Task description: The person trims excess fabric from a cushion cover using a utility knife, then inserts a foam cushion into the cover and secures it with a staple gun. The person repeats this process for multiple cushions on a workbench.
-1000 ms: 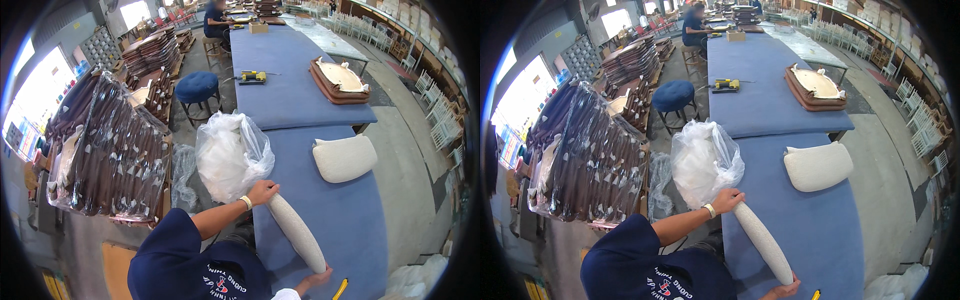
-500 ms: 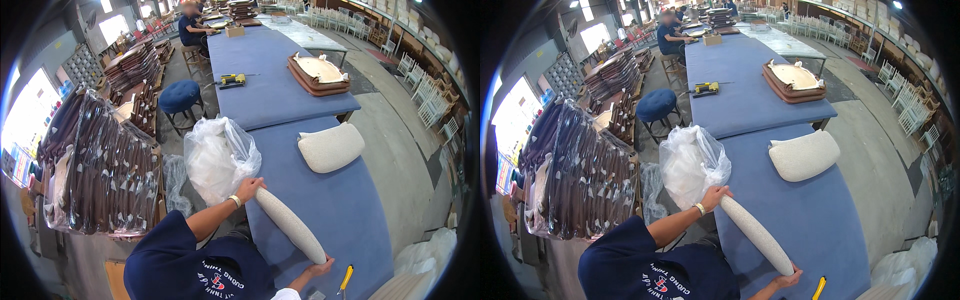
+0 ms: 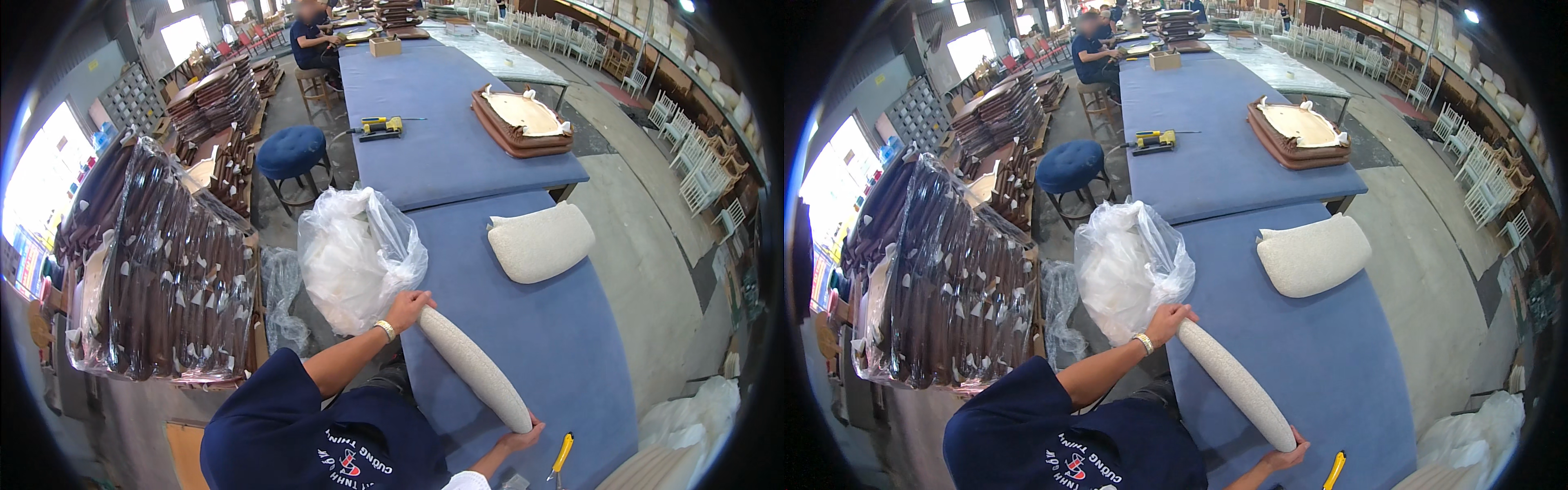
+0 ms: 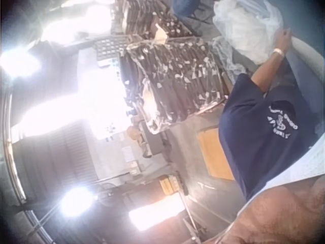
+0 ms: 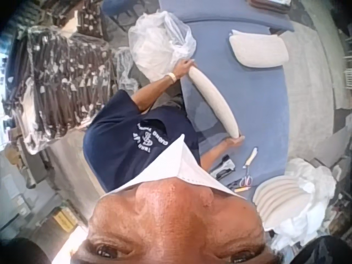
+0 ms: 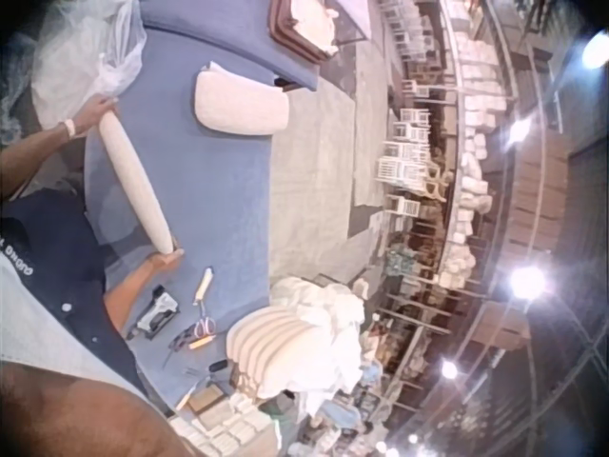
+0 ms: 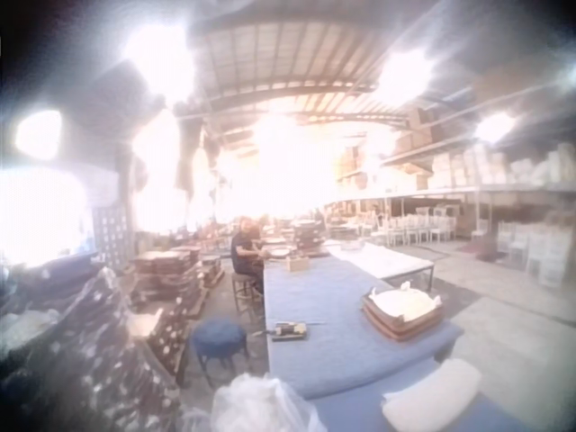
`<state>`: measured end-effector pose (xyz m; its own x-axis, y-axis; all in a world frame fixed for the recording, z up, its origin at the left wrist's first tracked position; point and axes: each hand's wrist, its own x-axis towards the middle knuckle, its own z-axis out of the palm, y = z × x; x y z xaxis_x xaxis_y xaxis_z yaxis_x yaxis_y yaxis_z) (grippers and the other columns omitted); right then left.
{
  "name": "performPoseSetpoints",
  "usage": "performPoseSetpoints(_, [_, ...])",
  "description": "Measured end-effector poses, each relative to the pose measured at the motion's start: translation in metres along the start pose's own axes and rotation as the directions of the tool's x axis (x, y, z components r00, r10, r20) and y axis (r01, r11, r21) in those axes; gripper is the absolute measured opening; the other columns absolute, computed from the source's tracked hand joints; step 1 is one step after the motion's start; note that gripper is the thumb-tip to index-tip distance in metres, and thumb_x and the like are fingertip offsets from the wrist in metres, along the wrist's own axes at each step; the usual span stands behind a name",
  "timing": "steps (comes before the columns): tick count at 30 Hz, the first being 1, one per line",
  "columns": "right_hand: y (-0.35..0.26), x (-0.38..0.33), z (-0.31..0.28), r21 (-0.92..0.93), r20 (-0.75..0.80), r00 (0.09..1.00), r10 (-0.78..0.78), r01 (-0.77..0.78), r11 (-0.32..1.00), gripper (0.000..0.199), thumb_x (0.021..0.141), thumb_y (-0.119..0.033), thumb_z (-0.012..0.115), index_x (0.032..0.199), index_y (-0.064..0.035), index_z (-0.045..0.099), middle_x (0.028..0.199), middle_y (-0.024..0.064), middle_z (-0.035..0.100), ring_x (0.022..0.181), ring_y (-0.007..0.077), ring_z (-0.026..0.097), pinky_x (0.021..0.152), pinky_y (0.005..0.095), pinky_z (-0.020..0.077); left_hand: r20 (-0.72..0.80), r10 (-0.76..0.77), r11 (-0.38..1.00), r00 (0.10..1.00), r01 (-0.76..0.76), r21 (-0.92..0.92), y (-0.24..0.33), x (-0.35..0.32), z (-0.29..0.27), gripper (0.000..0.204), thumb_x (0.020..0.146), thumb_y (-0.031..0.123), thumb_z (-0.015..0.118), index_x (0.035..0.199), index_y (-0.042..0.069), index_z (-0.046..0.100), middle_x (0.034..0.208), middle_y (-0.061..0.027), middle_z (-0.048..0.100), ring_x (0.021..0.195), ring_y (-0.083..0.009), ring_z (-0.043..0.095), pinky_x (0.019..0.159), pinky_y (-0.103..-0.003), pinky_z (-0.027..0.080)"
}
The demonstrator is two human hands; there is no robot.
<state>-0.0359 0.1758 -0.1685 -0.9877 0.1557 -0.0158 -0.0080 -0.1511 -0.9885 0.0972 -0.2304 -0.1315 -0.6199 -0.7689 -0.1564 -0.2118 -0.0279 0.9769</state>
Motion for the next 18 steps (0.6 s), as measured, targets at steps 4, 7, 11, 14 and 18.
performPoseSetpoints(4, [0.009,0.0,-0.01,0.052,0.082,0.994,0.072,-0.077,0.996,0.062,0.108,-0.043,0.031,0.103,0.0069,0.069,0.103,0.0214,0.071,0.1,0.0282,0.066,0.092,0.0428,0.0518,0.053,0.009,0.999,0.999,-0.007,-0.04,-0.004,0.0,-0.001,0.043,0.103,0.032,0.053,0.094,-0.002,0.078,0.1,-0.0103,0.076,0.091,-0.0148,0.067,0.086,-0.031,0.052])
performPoseSetpoints(7, [0.016,-0.001,-0.015,0.118,0.12,0.978,0.173,-0.187,0.975,0.062,0.108,-0.043,0.03,0.112,0.0062,0.067,0.114,0.0218,0.068,0.109,0.0278,0.063,0.097,0.0431,0.0497,0.175,-0.103,0.967,0.979,0.14,-0.214,-0.01,0.002,-0.009,0.042,0.103,0.032,0.055,0.101,-0.004,0.076,0.112,-0.0129,0.074,0.101,-0.0189,0.067,0.095,-0.033,0.05])
performPoseSetpoints(11, [0.026,-0.005,-0.019,0.12,0.166,0.952,0.256,-0.277,0.953,0.059,0.109,-0.042,0.031,0.121,0.0058,0.064,0.122,0.0211,0.066,0.114,0.028,0.062,0.102,0.0432,0.0478,0.337,-0.217,0.863,0.916,0.341,-0.373,-0.022,0.004,-0.026,0.042,0.102,0.035,0.056,0.109,-0.003,0.073,0.133,-0.0133,0.064,0.117,-0.0219,0.062,0.104,-0.036,0.045])
performPoseSetpoints(14, [0.036,-0.004,-0.028,0.121,0.207,0.938,0.279,-0.308,0.944,0.06,0.109,-0.043,0.031,0.125,0.006,0.062,0.123,0.0209,0.065,0.115,0.0282,0.062,0.103,0.0436,0.0475,0.394,-0.264,0.836,0.88,0.413,-0.362,-0.021,0.003,-0.029,0.044,0.101,0.04,0.055,0.111,0.002,0.074,0.138,-0.0104,0.061,0.122,-0.022,0.059,0.106,-0.036,0.043])
performPoseSetpoints(18, [0.029,-0.01,-0.022,0.171,0.226,0.939,0.26,-0.301,0.938,0.062,0.108,-0.046,0.032,0.129,0.005,0.06,0.124,0.0201,0.064,0.116,0.0284,0.062,0.103,0.0444,0.0479,0.365,-0.32,0.843,0.874,0.439,-0.312,-0.006,-0.01,-0.033,0.048,0.1,0.051,0.055,0.113,0.009,0.074,0.128,-0.0065,0.066,0.12,-0.0208,0.059,0.102,-0.035,0.042])
